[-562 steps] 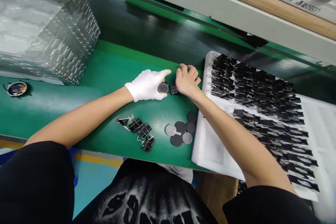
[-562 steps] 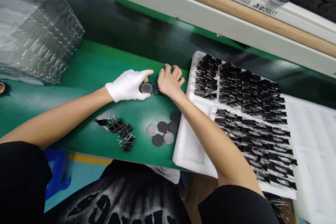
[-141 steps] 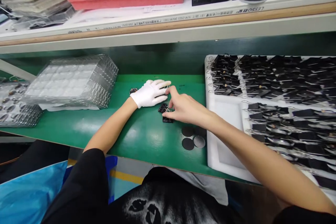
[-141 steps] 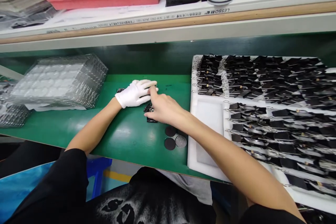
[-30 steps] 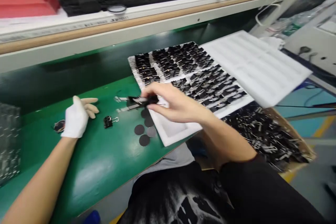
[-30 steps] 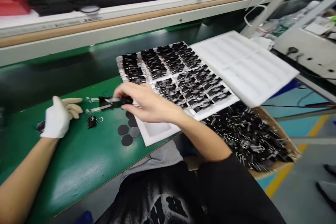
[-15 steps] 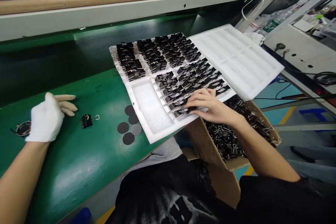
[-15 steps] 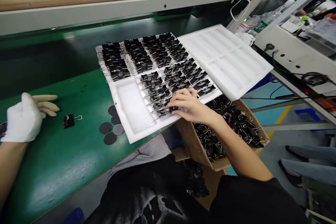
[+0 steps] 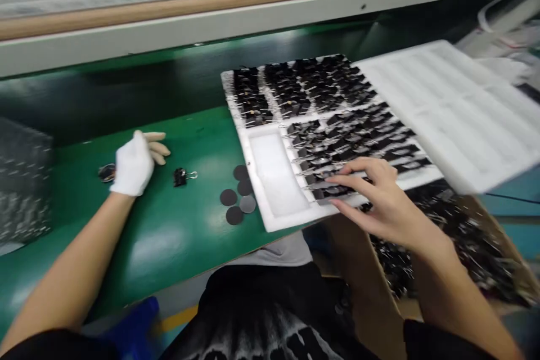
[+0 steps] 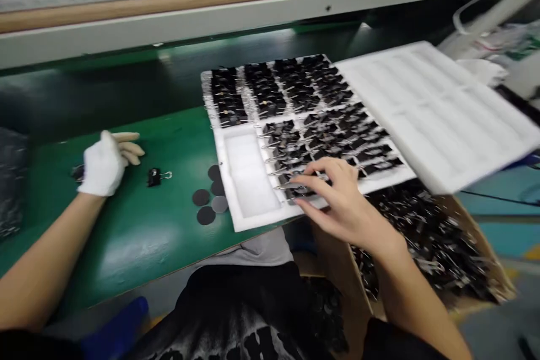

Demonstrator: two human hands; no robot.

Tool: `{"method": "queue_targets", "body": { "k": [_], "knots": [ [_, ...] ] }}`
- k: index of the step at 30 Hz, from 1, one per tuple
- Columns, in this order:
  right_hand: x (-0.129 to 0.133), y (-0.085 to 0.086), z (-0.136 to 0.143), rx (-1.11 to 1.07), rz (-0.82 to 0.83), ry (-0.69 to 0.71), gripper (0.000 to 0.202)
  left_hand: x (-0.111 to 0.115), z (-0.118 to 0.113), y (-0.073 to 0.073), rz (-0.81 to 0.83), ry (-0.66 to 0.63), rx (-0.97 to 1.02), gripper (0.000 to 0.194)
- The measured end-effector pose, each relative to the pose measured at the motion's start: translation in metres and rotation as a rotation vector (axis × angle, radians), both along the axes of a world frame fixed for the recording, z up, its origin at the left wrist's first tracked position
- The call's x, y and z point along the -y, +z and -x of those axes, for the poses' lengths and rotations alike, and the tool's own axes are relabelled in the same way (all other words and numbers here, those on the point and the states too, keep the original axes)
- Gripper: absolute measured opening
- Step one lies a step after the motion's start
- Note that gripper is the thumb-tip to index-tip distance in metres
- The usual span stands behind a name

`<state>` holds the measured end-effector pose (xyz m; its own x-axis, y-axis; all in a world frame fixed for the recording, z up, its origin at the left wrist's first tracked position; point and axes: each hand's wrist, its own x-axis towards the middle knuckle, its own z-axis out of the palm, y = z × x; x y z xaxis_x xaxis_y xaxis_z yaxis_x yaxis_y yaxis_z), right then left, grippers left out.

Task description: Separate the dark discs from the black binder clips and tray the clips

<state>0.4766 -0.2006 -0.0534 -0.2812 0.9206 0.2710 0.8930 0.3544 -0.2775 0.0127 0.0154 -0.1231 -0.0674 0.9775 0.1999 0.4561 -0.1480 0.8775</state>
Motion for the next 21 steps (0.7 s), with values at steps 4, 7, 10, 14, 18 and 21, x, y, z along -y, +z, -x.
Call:
{"method": "queue_targets", "body": {
  "k": [4,7,10,14,18,21],
  "knots": [
    [-0.002,-0.018,0.084,-0.066,-0.212,0.114,0.027,0.007,0.000,-0.009,-0.184,0.065,0.006,0.084],
    [-0.004,-0.034,0.141,-0.048,-0.133,0.344,0.031,0.020,0.014,-0.009,-0.404,0.117,-0.243,0.079],
    [-0.008,-0.045,0.168,0.010,-0.054,0.402,0.036,0.040,0.050,0.007,-0.579,0.127,-0.581,0.079],
    [-0.011,-0.057,0.172,0.079,-0.064,0.319,0.043,0.062,0.110,0.037,-0.581,0.311,-0.751,0.079],
    [-0.007,-0.064,0.172,0.128,-0.079,0.322,0.042,0.071,0.133,0.035,-0.398,0.413,-0.756,0.086],
    [-0.004,-0.065,0.173,0.150,-0.091,0.294,0.043,0.072,0.124,0.017,-0.035,0.362,-0.844,0.101]
  ]
}}
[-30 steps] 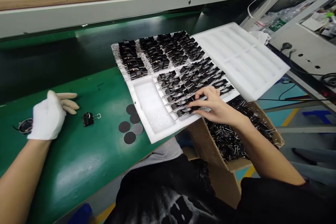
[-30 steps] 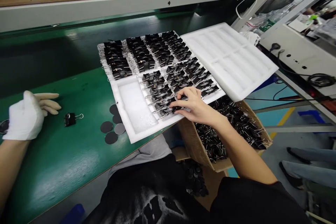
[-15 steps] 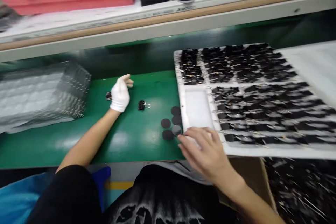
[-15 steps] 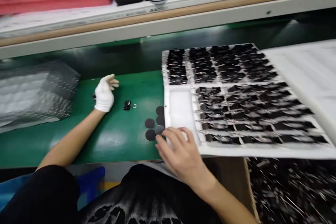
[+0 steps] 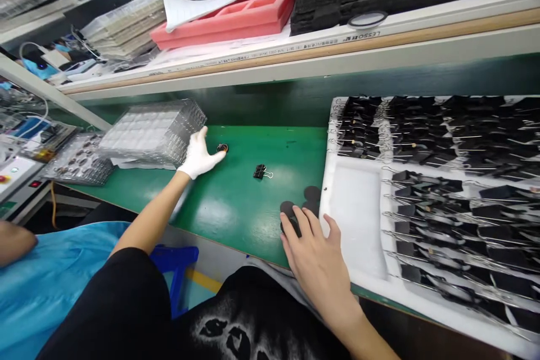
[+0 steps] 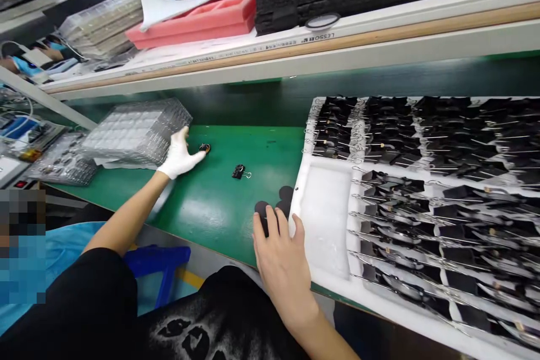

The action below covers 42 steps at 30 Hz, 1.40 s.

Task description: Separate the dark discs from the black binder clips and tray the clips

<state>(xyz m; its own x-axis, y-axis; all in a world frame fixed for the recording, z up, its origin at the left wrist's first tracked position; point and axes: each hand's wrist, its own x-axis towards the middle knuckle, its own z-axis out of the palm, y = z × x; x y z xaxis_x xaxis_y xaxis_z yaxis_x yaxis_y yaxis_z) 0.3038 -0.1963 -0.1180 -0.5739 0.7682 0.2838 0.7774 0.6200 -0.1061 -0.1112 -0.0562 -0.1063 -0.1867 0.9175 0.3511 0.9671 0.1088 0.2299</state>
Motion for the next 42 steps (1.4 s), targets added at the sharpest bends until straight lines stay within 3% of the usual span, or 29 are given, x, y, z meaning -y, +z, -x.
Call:
{"method": "queue_targets", "body": {
  "k": [3,5,7,14,18,23,25,27,31,34,37,42],
  "knots": [
    [0.001,-0.001,0.000,0.003,0.002,0.002,0.045,-0.004,-0.018,-0.013,0.214,-0.019,-0.039,0.072],
    [0.001,-0.002,0.001,0.011,-0.005,0.000,0.045,-0.010,-0.031,-0.017,0.207,-0.096,-0.028,0.053],
    [0.001,-0.002,0.001,0.017,-0.019,-0.008,0.043,-0.019,-0.045,-0.017,0.184,-0.177,0.000,0.048],
    [-0.011,0.017,0.008,0.003,0.010,-0.012,0.036,-0.054,-0.089,-0.013,0.251,-0.405,0.010,0.068],
    [-0.034,0.034,0.024,0.149,0.091,-0.011,0.040,-0.068,-0.106,-0.009,0.298,-0.562,0.009,0.077],
    [-0.065,0.050,0.036,0.379,0.384,0.041,0.022,-0.063,-0.110,-0.010,0.245,-0.469,0.024,0.086],
    [-0.082,0.055,0.037,0.321,0.426,0.063,0.021,-0.060,-0.108,-0.011,0.240,-0.476,0.041,0.078],
    [-0.107,0.057,0.038,0.107,0.462,0.030,0.016,-0.057,-0.108,-0.011,0.237,-0.506,0.049,0.072],
    [-0.174,0.047,0.053,-0.549,0.651,-0.032,0.025,-0.057,-0.109,-0.012,0.228,-0.511,0.041,0.077],
    [-0.216,0.029,0.074,-0.815,0.797,0.046,0.038,-0.057,-0.111,-0.011,0.223,-0.513,0.027,0.077],
    [-0.237,0.010,0.090,-0.831,0.836,0.132,0.042,-0.056,-0.111,-0.011,0.220,-0.523,0.011,0.075],
    [-0.244,-0.009,0.090,-0.572,0.483,0.151,0.031,-0.057,-0.112,-0.010,0.234,-0.543,0.030,0.075]
  ]
}}
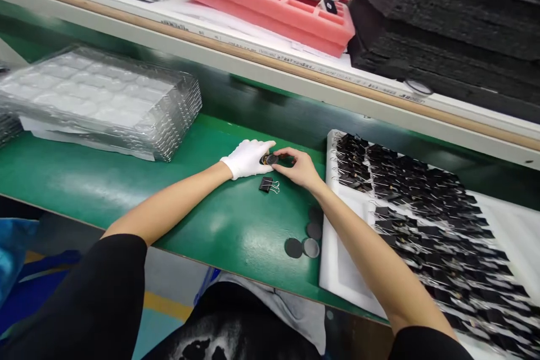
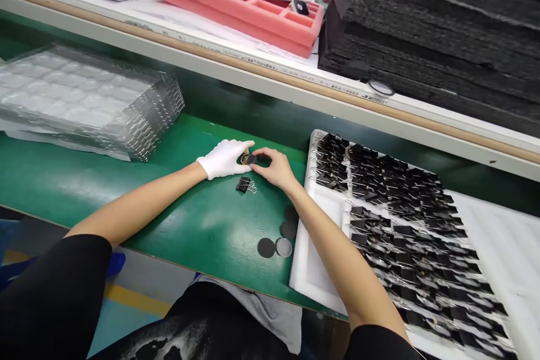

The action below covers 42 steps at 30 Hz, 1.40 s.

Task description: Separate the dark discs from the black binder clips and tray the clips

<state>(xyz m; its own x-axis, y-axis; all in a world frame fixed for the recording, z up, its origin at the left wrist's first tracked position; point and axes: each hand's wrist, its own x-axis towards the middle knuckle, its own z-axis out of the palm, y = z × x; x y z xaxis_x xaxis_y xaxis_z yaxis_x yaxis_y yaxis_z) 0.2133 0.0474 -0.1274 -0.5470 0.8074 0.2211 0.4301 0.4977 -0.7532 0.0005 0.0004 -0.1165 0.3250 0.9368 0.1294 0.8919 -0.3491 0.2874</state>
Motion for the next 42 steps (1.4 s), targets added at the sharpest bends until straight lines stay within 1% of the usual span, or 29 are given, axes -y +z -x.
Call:
{"method": "queue_targets", "body": {
  "k": [2,4,9,10,12,14,15,18,20,22,23,24,26,27,29,31,33,34,37,39,41,42],
  "knots": [
    [0.000,-0.003,-0.004,0.061,-0.093,0.009,0.026,-0.001,0.000,0.000,0.012,0.001,0.013,0.076],
    [0.002,-0.004,-0.006,0.122,-0.138,0.017,0.025,-0.002,-0.001,-0.001,0.021,0.005,0.029,0.075],
    [0.012,0.005,-0.004,0.307,-0.119,0.056,0.032,-0.005,-0.001,-0.005,0.045,-0.009,0.078,0.073],
    [0.014,0.007,-0.003,0.314,-0.129,0.032,0.034,-0.005,-0.001,-0.006,0.047,-0.007,0.082,0.075],
    [0.017,0.011,-0.002,0.299,-0.146,-0.073,0.038,-0.006,0.000,-0.007,0.051,0.006,0.080,0.078],
    [0.020,0.012,0.000,0.291,-0.142,-0.167,0.035,-0.006,0.000,-0.008,0.059,0.013,0.080,0.080],
    [0.020,0.012,0.000,0.295,-0.132,-0.178,0.031,-0.006,0.001,-0.008,0.065,0.010,0.084,0.081],
    [0.020,0.009,0.001,0.315,-0.117,-0.105,0.030,-0.007,0.001,-0.008,0.073,-0.001,0.097,0.077],
    [0.020,0.009,0.000,0.326,-0.163,-0.088,0.034,-0.006,0.001,-0.008,0.067,-0.002,0.094,0.075],
    [0.021,0.013,-0.001,0.318,-0.218,-0.112,0.038,-0.005,0.002,-0.007,0.050,-0.005,0.079,0.078],
    [0.023,0.017,-0.001,0.299,-0.213,-0.133,0.039,-0.004,0.002,-0.006,0.039,-0.010,0.074,0.079],
    [0.025,0.022,-0.002,0.283,-0.173,-0.159,0.036,-0.003,0.002,-0.006,0.029,-0.015,0.078,0.079],
    [0.031,0.034,-0.001,0.293,-0.012,-0.199,0.026,-0.003,0.003,-0.004,0.023,0.000,0.110,0.073],
    [0.035,0.039,-0.001,0.326,0.079,-0.202,0.026,-0.003,0.003,-0.004,0.027,0.023,0.128,0.070],
    [0.043,0.048,0.002,0.415,0.224,-0.149,0.035,-0.003,0.002,-0.004,0.037,0.086,0.144,0.065],
    [0.047,0.051,0.003,0.467,0.297,-0.057,0.036,-0.004,0.002,-0.004,0.035,0.131,0.139,0.064],
    [0.046,0.053,0.002,0.483,0.311,-0.015,0.033,-0.004,0.002,-0.004,0.017,0.141,0.155,0.064],
    [0.043,0.053,0.000,0.488,0.302,-0.025,0.031,-0.003,0.002,-0.004,0.010,0.133,0.156,0.066],
    [0.027,0.056,-0.011,0.537,0.263,-0.089,0.031,-0.003,0.001,-0.002,0.020,0.051,0.085,0.077],
    [0.015,0.059,-0.018,0.571,0.255,-0.120,0.030,-0.003,0.000,-0.001,0.048,-0.007,0.044,0.080],
    [0.006,0.061,-0.018,0.537,0.209,-0.208,0.026,-0.003,-0.002,0.000,0.068,-0.019,0.044,0.079],
    [0.002,0.060,-0.015,0.492,0.162,-0.283,0.028,-0.003,-0.004,0.000,0.071,-0.009,0.045,0.079]
  ]
}}
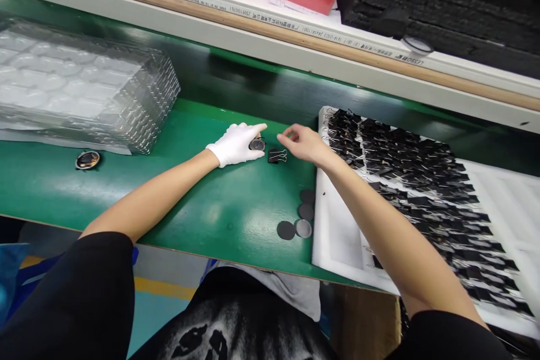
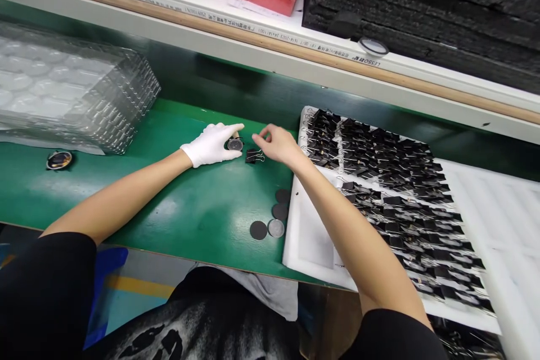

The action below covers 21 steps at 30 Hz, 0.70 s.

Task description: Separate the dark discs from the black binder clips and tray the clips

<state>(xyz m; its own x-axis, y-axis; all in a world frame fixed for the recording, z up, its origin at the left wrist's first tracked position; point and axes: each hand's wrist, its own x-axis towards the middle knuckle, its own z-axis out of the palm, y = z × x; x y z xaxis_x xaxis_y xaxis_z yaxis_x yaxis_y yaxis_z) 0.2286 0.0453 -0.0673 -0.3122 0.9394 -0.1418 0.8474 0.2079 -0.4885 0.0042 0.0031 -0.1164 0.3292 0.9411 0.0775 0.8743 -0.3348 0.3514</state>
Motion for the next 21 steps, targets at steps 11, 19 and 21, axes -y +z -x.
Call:
{"method": "queue_targets", "body": {
  "k": [11,19,21],
  "knots": [
    [-0.013,-0.053,0.056,-0.047,-0.195,-0.255,0.069,0.007,-0.005,0.000,0.018,0.022,-0.037,0.080],
    [-0.013,-0.067,0.038,-0.114,-0.174,-0.338,0.071,0.015,-0.018,-0.002,0.071,-0.015,0.021,0.089],
    [-0.012,-0.069,0.037,-0.123,-0.199,-0.341,0.070,0.015,-0.022,-0.001,0.087,-0.012,0.025,0.088]
  ]
}}
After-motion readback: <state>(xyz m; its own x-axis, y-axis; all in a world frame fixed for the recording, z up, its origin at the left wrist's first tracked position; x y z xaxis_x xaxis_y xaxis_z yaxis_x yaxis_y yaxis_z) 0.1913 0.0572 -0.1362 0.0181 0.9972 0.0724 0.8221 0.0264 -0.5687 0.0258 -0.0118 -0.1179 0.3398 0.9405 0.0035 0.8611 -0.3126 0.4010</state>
